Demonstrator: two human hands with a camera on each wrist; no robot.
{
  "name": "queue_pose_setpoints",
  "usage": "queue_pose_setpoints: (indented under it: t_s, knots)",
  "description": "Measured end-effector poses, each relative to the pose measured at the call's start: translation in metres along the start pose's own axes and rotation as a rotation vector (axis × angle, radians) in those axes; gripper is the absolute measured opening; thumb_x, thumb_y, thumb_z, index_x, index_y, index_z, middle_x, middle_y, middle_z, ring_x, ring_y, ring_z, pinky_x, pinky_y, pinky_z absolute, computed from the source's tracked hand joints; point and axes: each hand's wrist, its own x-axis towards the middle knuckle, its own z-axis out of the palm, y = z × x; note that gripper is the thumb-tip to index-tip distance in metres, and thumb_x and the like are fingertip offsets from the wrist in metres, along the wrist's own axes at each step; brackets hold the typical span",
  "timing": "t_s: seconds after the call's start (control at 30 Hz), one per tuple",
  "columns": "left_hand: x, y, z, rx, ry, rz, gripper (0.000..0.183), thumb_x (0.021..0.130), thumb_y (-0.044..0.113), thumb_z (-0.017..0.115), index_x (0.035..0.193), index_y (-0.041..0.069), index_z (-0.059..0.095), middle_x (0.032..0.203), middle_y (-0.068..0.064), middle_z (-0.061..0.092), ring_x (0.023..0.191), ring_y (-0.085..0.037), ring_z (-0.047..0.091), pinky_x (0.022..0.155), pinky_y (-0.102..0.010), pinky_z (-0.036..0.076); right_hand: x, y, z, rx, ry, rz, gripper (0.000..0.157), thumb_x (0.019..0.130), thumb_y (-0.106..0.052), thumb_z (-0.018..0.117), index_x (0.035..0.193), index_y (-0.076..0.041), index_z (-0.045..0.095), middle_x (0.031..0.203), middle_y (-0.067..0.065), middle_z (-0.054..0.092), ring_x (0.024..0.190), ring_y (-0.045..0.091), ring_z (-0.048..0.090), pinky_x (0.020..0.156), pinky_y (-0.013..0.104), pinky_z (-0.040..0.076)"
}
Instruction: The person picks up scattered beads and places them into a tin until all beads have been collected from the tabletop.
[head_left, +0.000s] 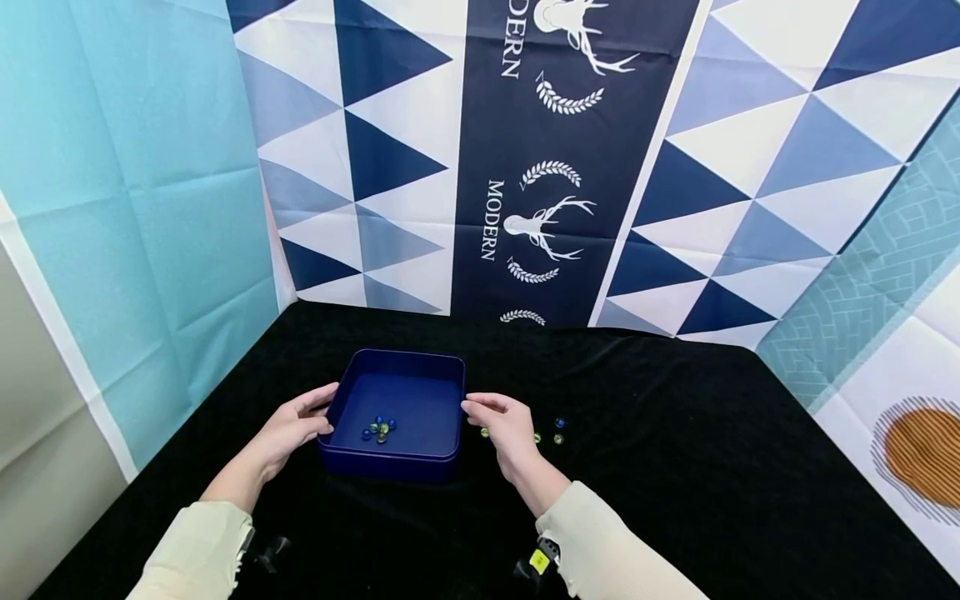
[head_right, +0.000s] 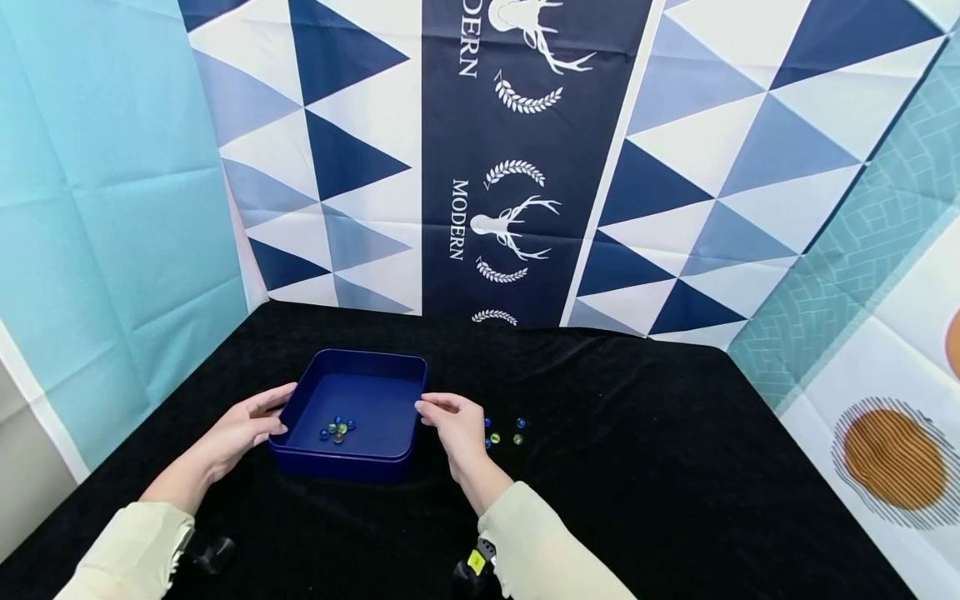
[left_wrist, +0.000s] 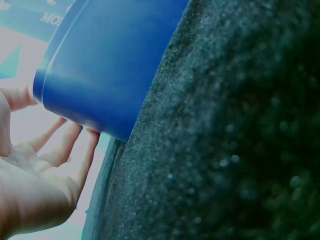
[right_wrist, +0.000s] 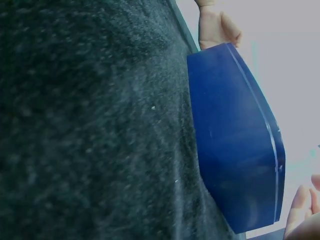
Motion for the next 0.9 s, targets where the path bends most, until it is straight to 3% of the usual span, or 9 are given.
queue_pose_setpoints:
  t_s: [0.43,0.53,0.7,0.9]
  knots:
    - [-0.001,0.001,0.001,0.005,0.003,-0.005,0.070,0.082,0.000,0.053,0.146,0.003,0.026,0.147,-0.025,0.025,0.127,-0.036,0.033,0.099,-0.048,0.029,-0.002,0.006,-0.020,0.027,0.054,0.007,0.021,0.076,-0.002,0.072,0.094,0.008,0.069,0.079,0.004,0.069,0.072,0.016,0.065,0.072,0.033,0.050]
    - [0.000,0.001,0.001,0.002,0.002,-0.004,0.070,0.082,-0.001,0.053,0.146,0.003,0.025,0.146,-0.025,0.025,0.127,-0.036,0.033,0.099,-0.049,0.029,-0.004,0.006,-0.024,0.049,0.058,0.001,0.024,0.077,0.000,0.071,0.097,0.012,0.066,0.079,0.005,0.069,0.072,0.017,0.065,0.076,0.036,0.050]
    - [-0.001,0.001,0.000,0.003,-0.001,-0.001,0.070,0.082,-0.001,0.053,0.146,0.002,0.025,0.146,-0.026,0.026,0.127,-0.037,0.033,0.099,-0.049,0.029,-0.007,0.005,-0.033,0.050,0.069,0.001,0.029,0.077,0.000,0.070,0.101,0.016,0.063,0.080,0.005,0.069,0.073,0.016,0.065,0.074,0.033,0.050]
    - [-0.002,0.002,0.001,0.005,0.002,-0.009,0.070,0.082,-0.001,0.053,0.146,0.003,0.025,0.146,-0.025,0.025,0.128,-0.037,0.032,0.100,-0.052,0.026,-0.011,0.004,-0.044,0.052,0.087,0.012,0.024,0.078,0.000,0.070,0.099,0.011,0.066,0.082,0.004,0.069,0.072,0.016,0.064,0.070,0.027,0.050]
